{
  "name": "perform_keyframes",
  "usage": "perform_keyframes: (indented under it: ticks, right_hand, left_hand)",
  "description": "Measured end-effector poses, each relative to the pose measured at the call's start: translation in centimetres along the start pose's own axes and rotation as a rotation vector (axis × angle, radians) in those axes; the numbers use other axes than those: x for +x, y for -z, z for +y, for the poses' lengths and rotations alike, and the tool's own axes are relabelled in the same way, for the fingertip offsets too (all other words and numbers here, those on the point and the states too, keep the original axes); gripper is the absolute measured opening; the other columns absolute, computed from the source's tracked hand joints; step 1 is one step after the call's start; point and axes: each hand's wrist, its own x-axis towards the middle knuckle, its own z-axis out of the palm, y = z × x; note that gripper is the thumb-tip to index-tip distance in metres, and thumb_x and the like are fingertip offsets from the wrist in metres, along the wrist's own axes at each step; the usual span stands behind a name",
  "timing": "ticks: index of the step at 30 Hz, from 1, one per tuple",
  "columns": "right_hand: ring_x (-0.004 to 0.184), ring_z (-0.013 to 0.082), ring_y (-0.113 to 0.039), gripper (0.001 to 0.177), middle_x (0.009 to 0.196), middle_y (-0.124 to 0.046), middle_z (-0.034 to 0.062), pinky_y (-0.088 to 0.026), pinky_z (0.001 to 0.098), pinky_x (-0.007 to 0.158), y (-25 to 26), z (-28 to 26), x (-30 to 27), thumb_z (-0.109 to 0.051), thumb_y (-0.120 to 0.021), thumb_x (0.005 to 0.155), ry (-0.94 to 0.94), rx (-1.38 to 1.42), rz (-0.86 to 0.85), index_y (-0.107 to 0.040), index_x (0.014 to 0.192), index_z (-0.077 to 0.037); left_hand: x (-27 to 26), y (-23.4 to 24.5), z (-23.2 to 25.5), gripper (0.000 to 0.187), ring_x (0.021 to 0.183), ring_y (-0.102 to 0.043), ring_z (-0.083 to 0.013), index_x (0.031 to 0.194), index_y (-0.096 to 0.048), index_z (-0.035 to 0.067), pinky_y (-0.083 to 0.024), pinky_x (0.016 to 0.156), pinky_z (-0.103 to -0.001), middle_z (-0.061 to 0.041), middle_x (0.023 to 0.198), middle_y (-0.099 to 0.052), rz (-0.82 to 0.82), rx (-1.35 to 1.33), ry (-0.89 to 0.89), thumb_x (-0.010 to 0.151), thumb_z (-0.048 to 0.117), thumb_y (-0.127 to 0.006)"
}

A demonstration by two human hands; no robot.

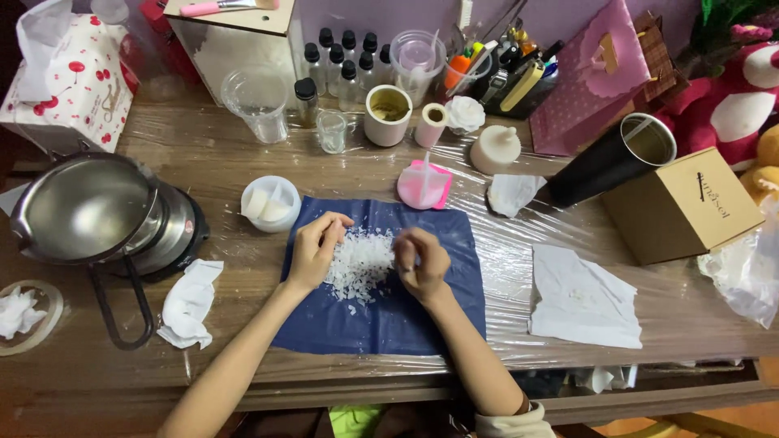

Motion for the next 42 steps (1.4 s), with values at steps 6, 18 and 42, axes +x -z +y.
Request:
perform_keyframes:
  ticks: [6, 18, 42]
  right_hand:
    - [0.026, 0.0179, -0.044, 0.011, 0.042, -0.051, -0.0033, -0.040, 0.0229, 0.032, -0.1, 1.6, 0.5, -0.011, -0.047, 0.091, 0.110, -0.066, -0.203, -0.057, 0.089, -0.007]
    - [0.032, 0.0177, -0.048, 0.011, 0.043, -0.046, -0.0002, -0.043, 0.0233, 0.037, -1.8, 0.7, 0.6, -0.010, -0.054, 0.085, 0.135, -0.137, -0.372, -0.061, 0.093, -0.009]
    - [0.047, 0.0284, -0.060, 0.014, 0.055, -0.057, 0.0071, -0.045, 0.0346, 0.040, -1.3, 0.1, 0.9, -0.015, -0.050, 0.091, 0.169, -0.242, -0.447, -0.063, 0.089, -0.011]
  left_hand:
    - [0.1, 0.0, 0.6, 0.028, 0.050, -0.048, -0.0142, 0.080, -0.065, 0.009, -0.043, 0.053, -0.026, -0.007, 0.049, -0.048, 0.025, 0.031, 0.018, 0.097, 0.020, -0.045]
    - [-0.3, -0.1, -0.4, 0.020, 0.058, -0.058, -0.0196, 0.095, -0.061, 0.007, -0.049, 0.060, -0.031, -0.009, 0.061, -0.063, -0.058, 0.029, -0.019, 0.090, 0.010, -0.042]
    - [-0.5, -0.2, 0.2, 0.029, 0.055, -0.058, -0.0236, 0.117, -0.059, 0.008, -0.049, 0.056, -0.033, -0.011, 0.061, -0.059, -0.034, -0.046, -0.101, 0.092, 0.009, -0.045]
